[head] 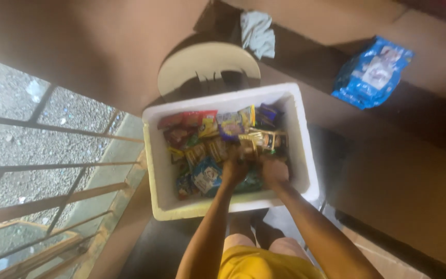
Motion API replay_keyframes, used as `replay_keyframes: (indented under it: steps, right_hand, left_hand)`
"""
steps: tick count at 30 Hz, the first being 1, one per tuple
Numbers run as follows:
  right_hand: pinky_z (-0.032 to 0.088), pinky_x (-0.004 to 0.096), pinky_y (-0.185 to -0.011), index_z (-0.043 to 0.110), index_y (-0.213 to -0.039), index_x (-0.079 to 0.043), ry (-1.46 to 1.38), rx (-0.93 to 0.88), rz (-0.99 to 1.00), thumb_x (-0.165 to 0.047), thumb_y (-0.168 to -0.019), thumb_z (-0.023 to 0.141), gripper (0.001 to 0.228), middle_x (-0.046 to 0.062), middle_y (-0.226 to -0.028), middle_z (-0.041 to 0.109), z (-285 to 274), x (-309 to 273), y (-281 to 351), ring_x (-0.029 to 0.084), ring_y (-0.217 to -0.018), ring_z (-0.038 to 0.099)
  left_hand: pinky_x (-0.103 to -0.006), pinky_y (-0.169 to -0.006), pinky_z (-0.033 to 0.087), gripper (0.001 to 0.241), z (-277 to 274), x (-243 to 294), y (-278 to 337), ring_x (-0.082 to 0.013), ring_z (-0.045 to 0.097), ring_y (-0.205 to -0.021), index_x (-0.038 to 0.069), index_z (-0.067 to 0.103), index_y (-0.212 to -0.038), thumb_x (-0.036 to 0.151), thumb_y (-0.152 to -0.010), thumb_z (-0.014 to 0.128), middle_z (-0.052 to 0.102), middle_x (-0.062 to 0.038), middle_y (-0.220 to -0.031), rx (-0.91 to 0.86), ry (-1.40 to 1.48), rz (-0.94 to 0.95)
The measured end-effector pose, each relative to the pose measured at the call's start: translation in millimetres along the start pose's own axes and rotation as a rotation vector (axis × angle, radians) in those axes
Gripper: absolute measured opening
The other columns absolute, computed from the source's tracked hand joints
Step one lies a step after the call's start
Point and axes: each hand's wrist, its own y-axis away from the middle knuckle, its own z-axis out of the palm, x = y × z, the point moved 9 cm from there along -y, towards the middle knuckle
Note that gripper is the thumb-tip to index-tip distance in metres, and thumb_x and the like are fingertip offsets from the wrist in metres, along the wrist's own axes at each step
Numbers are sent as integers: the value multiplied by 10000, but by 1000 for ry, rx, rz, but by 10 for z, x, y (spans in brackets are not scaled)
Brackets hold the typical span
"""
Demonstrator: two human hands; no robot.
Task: Organizing various food packets and shelving them in a small grocery store or pantry area.
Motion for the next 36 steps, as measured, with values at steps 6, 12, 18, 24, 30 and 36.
replay_keyframes:
  steps: [6, 12, 18, 24, 30, 36]
  right_hand:
    - [564, 484, -859, 686, -1084, -87, -209, -13, -29, -278, -837, 727, 315, 181, -1079, 730, -699, -511, 131, 374, -1000, 700]
    - [573, 402, -788, 713, -1098, -71, -1113, -289, 203, -262, -873, 710, 295, 94, -1013, 752, -1471, -1128, 345, 224, -935, 735]
    - [570, 314, -874, 630, -1154, -16, -904, 104, -306, -204, -912, 769, 336, 38, -1105, 687, -3371, -2187, 826, 128, -1030, 657]
    - [484, 339, -832, 732, -1210, -41, -953, 80, -376, -133, -919, 764, 307, 116, -1108, 709, -3870, -2293, 880, 191, -979, 587]
    - [541, 308, -1012, 774, -1152, -43, -541, 481, -1001, 36, -771, 746, 390, 93, -1270, 676, -4821, -2949, 1691, 196, -1204, 647]
    - [523, 384, -1043, 698, -1248, -85, -927, -3, -965, 41, -775, 753, 493, 82, -1401, 635, -5103, -3078, 1878, 226, -1304, 599]
  left_hand:
    - [-460, -940, 513, 568, -135, 538, 175, -430, 638, -1125, 49, 573, -1321, 171, -792, 739, 660, -270, -1190, -44, -72, 82]
    - [-435, -1050, 491, 563, -657, 2006, 256, -400, 633, -1235, 3, 491, -1443, 227, -954, 657, 643, -254, -1320, 45, 77, 305]
    - [-371, -946, 549, 502, -1521, 3084, -128, -219, 695, -1081, 68, 502, -1427, 379, -1034, 515, 726, -126, -1187, 51, 299, -7]
    - [-362, -921, 491, 512, -1863, 4094, -210, -184, 572, -1068, 10, 560, -1421, 398, -1088, 524, 651, -139, -1218, -28, 231, 242]
    - [-339, -958, 550, 643, -1700, 4754, -38, -155, 634, -1141, 76, 438, -1464, 477, -965, 482, 641, -44, -1258, -400, 1029, 20]
    - [-305, -989, 496, 646, -1889, 5128, -169, -148, 598, -1117, 53, 429, -1547, 228, -986, 698, 641, -55, -1213, -225, 651, 368]
